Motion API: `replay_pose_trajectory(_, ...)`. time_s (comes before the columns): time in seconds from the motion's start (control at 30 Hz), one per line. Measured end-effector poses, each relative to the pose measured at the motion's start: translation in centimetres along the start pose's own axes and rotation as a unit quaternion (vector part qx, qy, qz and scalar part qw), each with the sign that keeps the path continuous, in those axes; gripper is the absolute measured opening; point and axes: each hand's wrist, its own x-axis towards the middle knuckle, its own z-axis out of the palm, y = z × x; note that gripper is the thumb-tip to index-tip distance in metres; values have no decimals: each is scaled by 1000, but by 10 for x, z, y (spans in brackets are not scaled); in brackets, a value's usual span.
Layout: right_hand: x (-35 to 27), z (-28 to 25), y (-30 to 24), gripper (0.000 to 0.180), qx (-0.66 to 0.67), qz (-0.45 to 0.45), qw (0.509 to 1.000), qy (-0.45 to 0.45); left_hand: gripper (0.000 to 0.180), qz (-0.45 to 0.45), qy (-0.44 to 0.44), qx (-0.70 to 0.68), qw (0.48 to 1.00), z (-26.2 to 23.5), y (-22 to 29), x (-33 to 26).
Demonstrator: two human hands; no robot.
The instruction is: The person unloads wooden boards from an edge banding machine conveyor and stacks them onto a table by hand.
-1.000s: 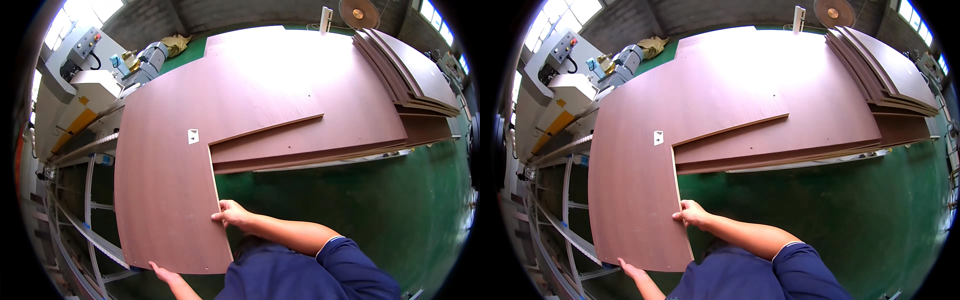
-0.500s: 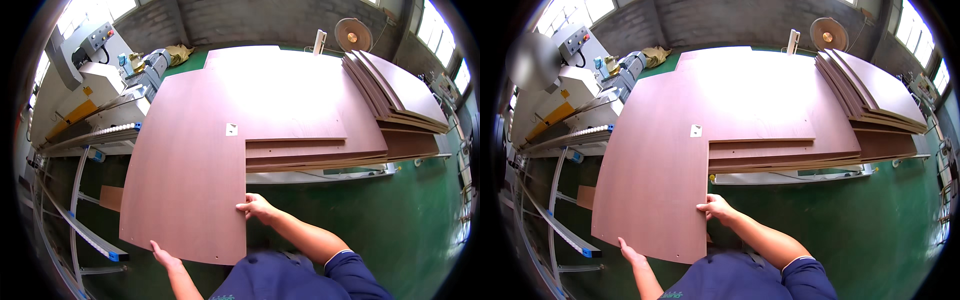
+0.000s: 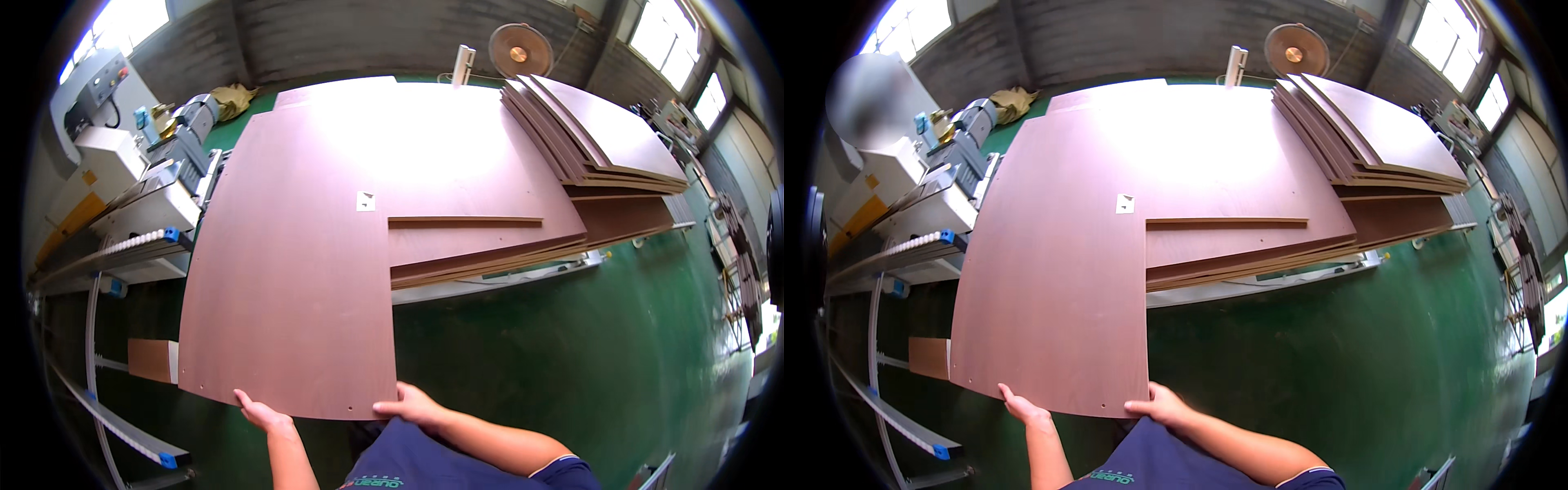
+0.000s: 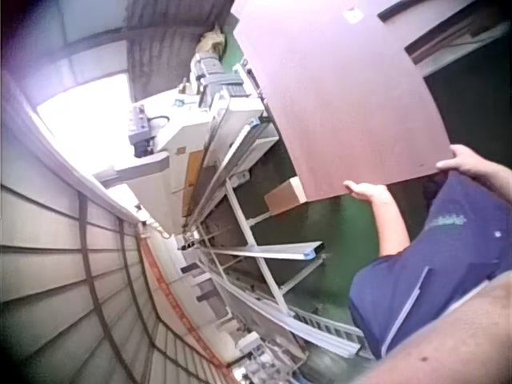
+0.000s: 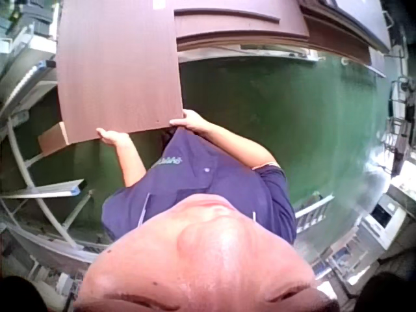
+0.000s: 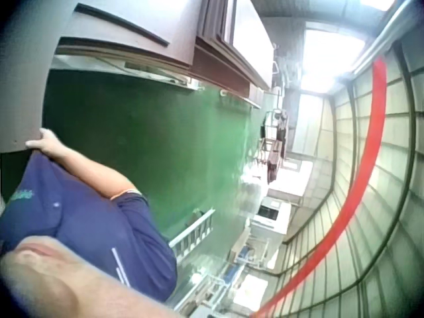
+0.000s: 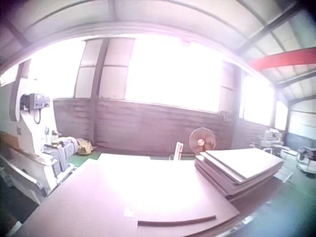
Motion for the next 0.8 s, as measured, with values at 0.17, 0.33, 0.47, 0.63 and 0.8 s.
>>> replay_pose_trajectory(0.17, -21, -4, 26, 22, -104, 68, 988, -88, 59, -17, 0, -16, 1000, 10, 2, -10)
replay_pose_trajectory(0.33, -36, -3, 11, 50, 126, 33, 991, 25, 60, -11, 17, 2, 1000, 23, -8, -19)
replay_pose_trajectory(0.47, -37, -13, 4, 33, 239, -84, 965, 75, 59, -5, -40, 41, 998, 41, -34, -38)
replay_pose_trajectory(0.63, -12, -27, -18, 29, 288, -117, 942, 126, 53, -128, -261, 187, 939, 61, -39, -51)
replay_pose_trajectory(0.8, 7, -32, -35, 21, 7, -269, 923, 274, 60, 0, -254, 333, 908, 45, -16, -3)
